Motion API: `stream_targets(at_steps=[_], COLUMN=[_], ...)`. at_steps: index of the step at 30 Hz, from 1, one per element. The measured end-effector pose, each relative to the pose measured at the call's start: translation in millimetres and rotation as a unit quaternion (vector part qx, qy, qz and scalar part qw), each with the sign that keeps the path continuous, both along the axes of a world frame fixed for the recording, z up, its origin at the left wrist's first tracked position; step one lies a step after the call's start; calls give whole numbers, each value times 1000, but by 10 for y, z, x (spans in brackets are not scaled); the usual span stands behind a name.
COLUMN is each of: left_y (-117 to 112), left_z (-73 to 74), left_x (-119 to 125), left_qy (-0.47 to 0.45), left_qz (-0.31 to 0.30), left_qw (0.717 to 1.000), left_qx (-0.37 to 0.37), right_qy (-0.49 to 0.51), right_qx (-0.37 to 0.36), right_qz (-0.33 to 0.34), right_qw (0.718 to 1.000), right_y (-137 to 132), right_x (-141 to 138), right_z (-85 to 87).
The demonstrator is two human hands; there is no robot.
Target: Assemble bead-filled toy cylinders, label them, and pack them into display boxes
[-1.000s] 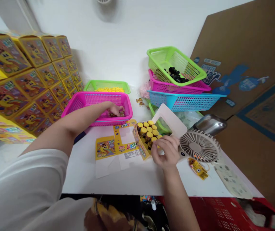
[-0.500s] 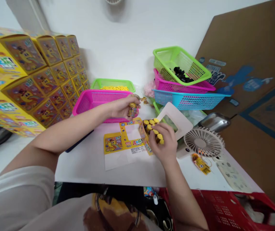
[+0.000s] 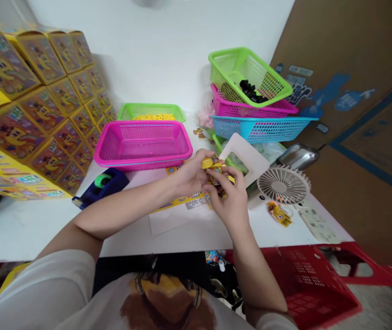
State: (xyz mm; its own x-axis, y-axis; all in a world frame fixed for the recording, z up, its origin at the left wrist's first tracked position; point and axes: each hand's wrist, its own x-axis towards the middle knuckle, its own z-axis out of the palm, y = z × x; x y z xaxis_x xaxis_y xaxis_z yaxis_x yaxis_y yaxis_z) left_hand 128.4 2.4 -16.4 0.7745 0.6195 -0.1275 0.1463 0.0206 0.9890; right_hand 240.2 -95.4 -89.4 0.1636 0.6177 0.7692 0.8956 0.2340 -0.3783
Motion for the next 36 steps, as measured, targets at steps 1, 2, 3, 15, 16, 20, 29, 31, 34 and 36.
stream_targets(at_steps=[1,2,3,15,16,20,29,31,34,36], left_y=[-9,-16,-22,147,153,140,129,148,194,220], left_z=[-31,-56,-75,-132,-139,-156,-284,-289,-273,-252], left_x=[20,37,49,-159,-182,-232,-313,-330,-290,-218], left_qy=[-55,-109,-144,-228,-228,-202,-44,15,50,41], left_qz=[19,38,53,215,209,175,124,105,78,59], left_qw=[994,971,941,879,885,920,991,987,973,976], left_qx=[-95,-207,-301,-359,-349,-287,26,118,211,204], right_qy=[10,23,39,239,220,69,-114,-156,-203,-200], right_qx=[17,31,38,-37,-54,-126,-335,-387,-441,-469], right_qz=[-3,0,9,94,91,77,84,86,107,140], right_qw=[1000,999,998,966,970,987,931,905,868,849], right_y=[-8,-13,-18,5,21,93,161,185,232,252], right_x=[13,29,48,463,493,611,818,837,868,897], right_z=[-8,-14,-19,-6,13,88,409,505,634,709])
